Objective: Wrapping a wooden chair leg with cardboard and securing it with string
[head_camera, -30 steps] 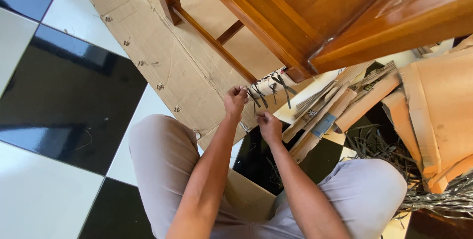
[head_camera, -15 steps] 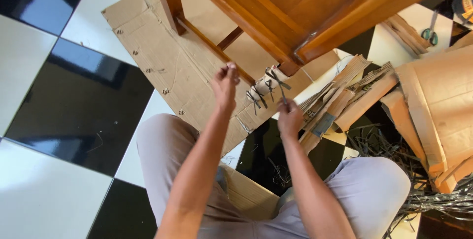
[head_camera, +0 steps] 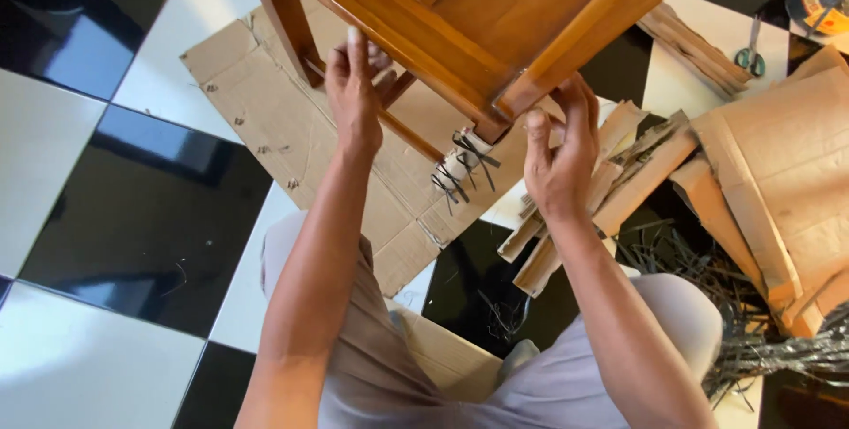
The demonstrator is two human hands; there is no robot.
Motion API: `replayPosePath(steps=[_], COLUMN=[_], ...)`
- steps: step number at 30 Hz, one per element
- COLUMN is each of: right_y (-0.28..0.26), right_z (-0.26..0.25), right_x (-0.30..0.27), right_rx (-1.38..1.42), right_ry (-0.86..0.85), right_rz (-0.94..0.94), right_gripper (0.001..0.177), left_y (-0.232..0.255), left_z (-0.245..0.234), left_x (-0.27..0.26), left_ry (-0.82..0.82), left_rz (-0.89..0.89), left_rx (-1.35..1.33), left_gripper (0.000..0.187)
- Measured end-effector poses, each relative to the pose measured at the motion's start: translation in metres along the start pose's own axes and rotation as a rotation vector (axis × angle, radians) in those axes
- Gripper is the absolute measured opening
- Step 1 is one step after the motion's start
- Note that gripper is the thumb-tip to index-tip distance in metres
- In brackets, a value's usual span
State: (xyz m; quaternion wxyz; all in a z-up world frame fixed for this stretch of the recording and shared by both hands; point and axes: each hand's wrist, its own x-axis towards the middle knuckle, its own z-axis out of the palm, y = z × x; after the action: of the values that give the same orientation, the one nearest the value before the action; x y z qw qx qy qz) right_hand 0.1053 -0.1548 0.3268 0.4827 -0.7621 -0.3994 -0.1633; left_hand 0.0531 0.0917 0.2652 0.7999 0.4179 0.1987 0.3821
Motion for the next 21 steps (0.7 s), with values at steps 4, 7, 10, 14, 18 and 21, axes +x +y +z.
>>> replayPosePath(steps=[4, 7, 10, 14, 18, 21], right_y=[0.004, 0.002, 0.007, 0.022, 0.016, 0.010], right_z=[0.005, 0.013, 0.027, 0.039, 0.043, 0.045], right_x=[0.008, 0.006, 0.003, -0.001, 0.002, 0.006], right_rx=[0.059, 0.069, 0.071, 0.195, 0.247, 0.322], right_ry=[0.067, 0.082, 0.106, 0.132, 0.188, 0.168], right_rz=[0.019, 0.023, 0.046, 0.117, 0.138, 0.175], right_gripper=[0.073, 0.079, 0.081, 0.081, 0.077, 0.080], left_y=[0.008, 0.008, 0.005, -0.007, 0.008, 0.019], left_z=[0.003, 0.001, 0.001, -0.017, -0.013, -0.010], left_x=[0.017, 0.020, 0.030, 0.046, 0.048, 0.050], left_ry=[0.134, 0.045, -0.006, -0.042, -0.081, -0.070], left_rz=[-0.114, -0.171, -0.217, -0.268, -0.296, -0.345], left_rx=[-0.114, -0.307, -0.340, -0.336, -0.324, -0.276], left_gripper=[0.072, 0.063, 0.057, 0.054, 0.051, 0.060])
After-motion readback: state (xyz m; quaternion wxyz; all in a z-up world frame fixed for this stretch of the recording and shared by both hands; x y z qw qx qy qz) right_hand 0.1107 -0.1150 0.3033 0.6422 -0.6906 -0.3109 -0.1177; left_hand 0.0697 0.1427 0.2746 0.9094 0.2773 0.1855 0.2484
